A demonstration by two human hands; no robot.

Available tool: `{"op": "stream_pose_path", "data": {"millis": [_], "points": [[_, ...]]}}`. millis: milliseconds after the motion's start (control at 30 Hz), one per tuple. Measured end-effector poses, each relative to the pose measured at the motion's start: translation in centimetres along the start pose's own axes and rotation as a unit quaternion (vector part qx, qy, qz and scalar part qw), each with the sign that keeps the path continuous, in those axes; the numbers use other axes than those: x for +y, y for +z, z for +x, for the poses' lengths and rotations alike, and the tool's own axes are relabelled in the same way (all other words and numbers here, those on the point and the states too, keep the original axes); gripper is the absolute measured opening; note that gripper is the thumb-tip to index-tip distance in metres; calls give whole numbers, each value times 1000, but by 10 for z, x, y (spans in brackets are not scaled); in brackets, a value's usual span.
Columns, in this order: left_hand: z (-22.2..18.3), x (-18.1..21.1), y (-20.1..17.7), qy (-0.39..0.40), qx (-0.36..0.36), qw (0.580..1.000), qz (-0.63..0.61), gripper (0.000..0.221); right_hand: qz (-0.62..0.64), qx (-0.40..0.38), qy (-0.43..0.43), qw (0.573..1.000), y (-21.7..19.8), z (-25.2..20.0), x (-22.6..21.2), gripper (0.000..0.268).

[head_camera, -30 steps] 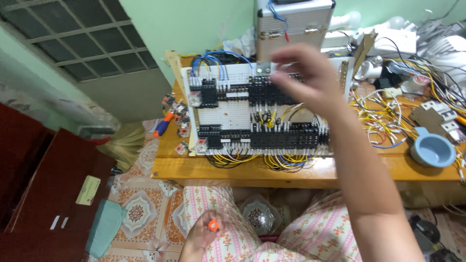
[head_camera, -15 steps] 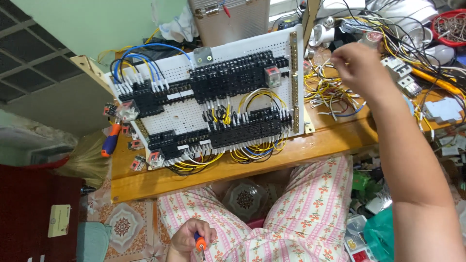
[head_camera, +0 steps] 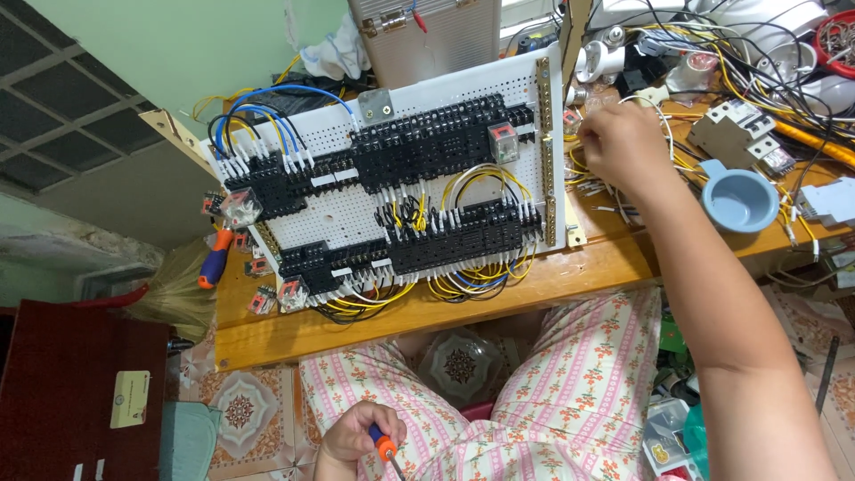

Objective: Routing and connecting electrical wires to a terminal block on a control panel using a screwdriver.

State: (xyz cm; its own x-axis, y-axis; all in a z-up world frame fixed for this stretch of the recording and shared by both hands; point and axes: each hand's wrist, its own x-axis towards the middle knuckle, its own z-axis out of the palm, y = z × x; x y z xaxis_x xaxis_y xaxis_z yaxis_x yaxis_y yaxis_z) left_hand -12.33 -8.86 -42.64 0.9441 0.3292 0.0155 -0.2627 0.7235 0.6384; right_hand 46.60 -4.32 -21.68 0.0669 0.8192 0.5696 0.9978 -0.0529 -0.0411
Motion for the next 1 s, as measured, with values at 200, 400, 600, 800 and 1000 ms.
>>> {"op": "stream_pose_path", "data": {"millis": [200,400,600,800,1000], "points": [[-1,-3,-9,-13,-13,999,33,27,302,59,174,935,-28,5,13,9],[5,3,1,-21,-13,1000,13,28,442,100,199,869,-45,10,30,18],[8,5,6,-7,-18,1000,19,28,643,138,280,699,-72,15,20,10],[4,-4,-1,3,13,999,-31,32,654,181,222,701,-91,-2,-2,15],[-7,-26,-30,25,44,998,-46,39,661,205,247,678,-108,-32,-26,15]]}}
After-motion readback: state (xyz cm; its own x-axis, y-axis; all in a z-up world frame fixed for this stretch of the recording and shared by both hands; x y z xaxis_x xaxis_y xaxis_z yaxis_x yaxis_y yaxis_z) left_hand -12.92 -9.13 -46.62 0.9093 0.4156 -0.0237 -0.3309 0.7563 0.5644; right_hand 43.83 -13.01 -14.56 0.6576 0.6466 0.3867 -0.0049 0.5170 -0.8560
